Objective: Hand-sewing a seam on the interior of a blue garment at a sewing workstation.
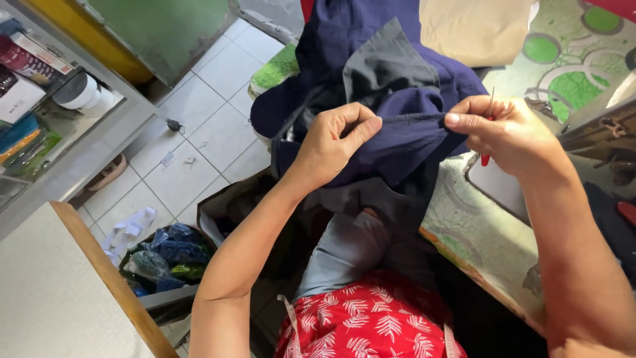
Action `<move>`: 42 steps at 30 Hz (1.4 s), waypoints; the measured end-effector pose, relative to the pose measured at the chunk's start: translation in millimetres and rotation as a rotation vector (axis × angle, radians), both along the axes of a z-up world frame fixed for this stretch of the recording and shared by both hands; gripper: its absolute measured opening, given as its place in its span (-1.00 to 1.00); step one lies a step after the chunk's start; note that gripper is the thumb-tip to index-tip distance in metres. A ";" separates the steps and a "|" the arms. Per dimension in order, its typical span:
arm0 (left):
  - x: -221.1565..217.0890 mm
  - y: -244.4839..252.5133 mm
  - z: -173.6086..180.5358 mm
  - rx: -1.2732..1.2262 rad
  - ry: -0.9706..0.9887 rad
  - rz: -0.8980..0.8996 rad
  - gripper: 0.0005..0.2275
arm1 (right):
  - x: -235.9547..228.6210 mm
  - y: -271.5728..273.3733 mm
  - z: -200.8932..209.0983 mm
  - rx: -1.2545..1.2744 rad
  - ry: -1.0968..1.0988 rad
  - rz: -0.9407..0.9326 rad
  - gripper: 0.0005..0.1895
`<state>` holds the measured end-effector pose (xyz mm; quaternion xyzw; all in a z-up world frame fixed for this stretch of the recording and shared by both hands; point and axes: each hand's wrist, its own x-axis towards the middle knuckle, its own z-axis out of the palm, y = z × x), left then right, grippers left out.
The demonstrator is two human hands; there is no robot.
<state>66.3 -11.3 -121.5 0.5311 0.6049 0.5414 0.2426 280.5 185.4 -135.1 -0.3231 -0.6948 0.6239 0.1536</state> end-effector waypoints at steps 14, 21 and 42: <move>20.1 -20.8 4.2 -0.164 -0.151 -0.160 -0.86 | 4.6 -2.6 12.3 0.010 -0.035 0.124 -0.91; 27.0 -21.0 8.1 -0.052 0.198 -0.062 -0.93 | 2.5 -24.3 36.7 0.176 -0.210 0.156 -0.91; 43.8 -41.2 -23.0 -0.234 -0.092 -0.084 -0.85 | -0.2 -16.4 20.8 0.142 -0.067 0.158 -0.96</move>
